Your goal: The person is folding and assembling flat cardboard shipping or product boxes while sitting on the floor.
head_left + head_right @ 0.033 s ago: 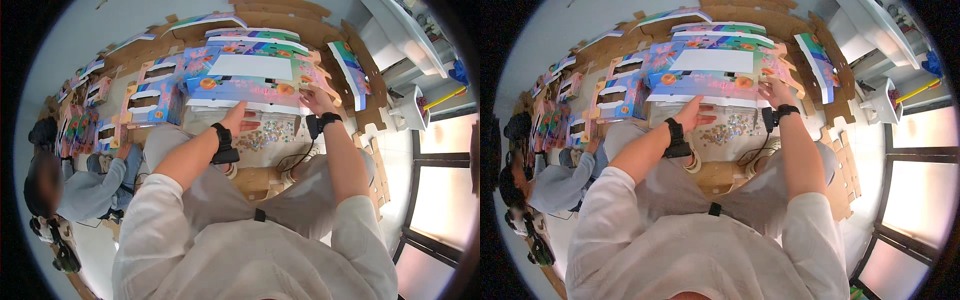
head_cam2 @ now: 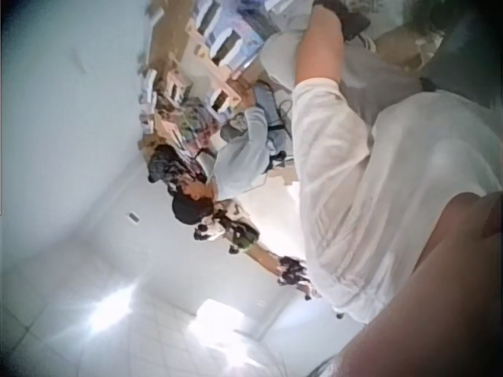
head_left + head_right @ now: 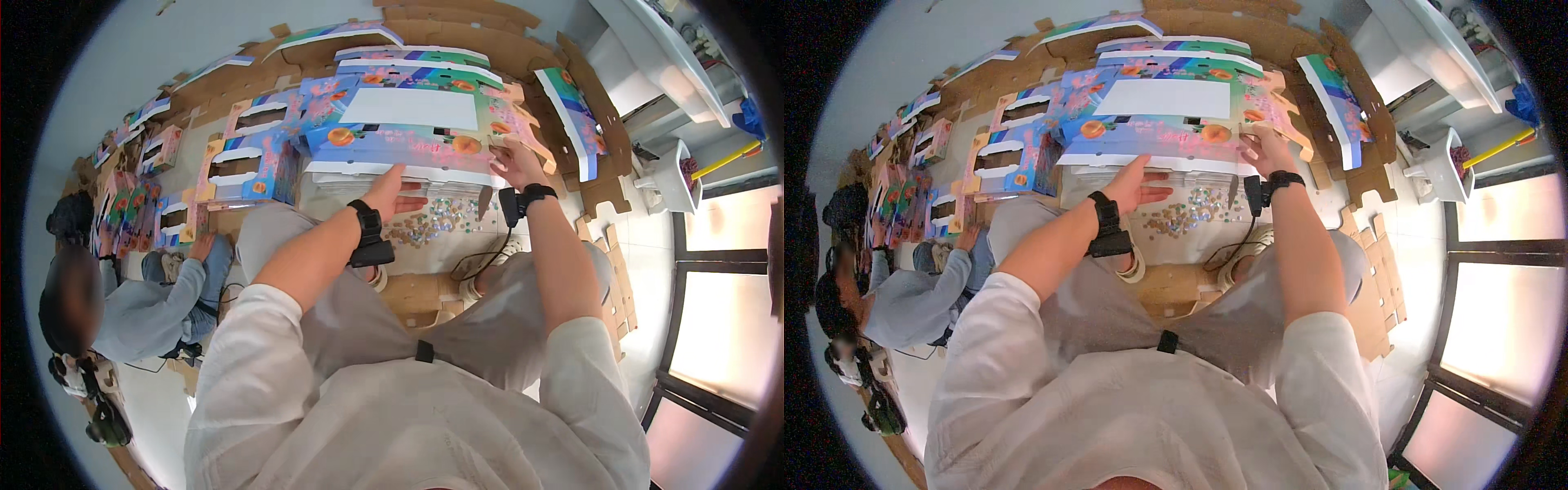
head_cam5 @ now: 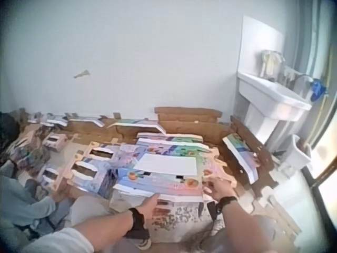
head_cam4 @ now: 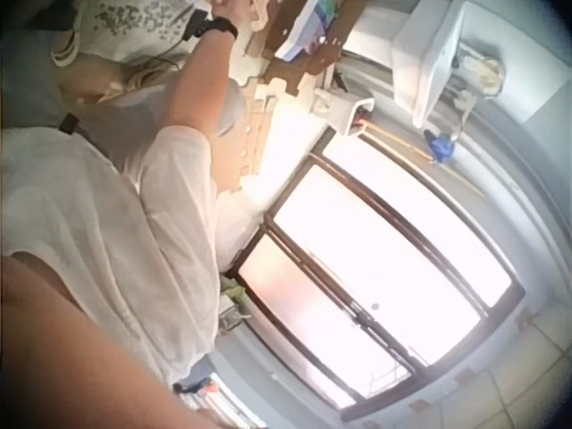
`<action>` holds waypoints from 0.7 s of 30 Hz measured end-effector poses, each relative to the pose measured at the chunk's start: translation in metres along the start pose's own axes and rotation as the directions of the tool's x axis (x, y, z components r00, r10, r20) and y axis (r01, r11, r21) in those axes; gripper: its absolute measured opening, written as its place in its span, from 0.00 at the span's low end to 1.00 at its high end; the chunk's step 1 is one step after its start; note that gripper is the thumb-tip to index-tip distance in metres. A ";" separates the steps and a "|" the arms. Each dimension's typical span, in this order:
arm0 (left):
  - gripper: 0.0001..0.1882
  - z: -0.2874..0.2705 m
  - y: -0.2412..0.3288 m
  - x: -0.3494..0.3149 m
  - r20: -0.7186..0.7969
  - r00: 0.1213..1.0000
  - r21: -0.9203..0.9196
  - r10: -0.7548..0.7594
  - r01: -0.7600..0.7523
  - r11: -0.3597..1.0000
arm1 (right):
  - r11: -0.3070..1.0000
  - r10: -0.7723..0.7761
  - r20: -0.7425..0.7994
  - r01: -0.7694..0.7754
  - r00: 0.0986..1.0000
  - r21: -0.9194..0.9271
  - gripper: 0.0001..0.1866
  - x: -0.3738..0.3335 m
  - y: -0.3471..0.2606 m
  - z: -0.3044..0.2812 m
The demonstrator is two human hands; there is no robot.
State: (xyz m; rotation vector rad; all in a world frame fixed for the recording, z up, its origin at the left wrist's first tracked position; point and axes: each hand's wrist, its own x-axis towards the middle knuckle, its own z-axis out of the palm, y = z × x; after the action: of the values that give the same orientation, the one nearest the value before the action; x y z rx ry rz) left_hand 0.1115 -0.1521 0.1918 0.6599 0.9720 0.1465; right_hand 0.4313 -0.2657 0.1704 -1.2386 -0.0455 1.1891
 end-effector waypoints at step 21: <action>0.32 0.015 0.003 0.044 -0.057 0.997 0.147 -0.050 0.058 0.987 | 0.995 -0.057 -0.107 0.048 0.993 -0.090 0.52 0.044 0.011 0.003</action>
State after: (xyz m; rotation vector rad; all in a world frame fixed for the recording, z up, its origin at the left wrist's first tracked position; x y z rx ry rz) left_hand 0.1487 -0.1390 0.1677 0.7692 1.0578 0.0439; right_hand 0.4422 -0.2346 0.1398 -1.3691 -0.0492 1.0816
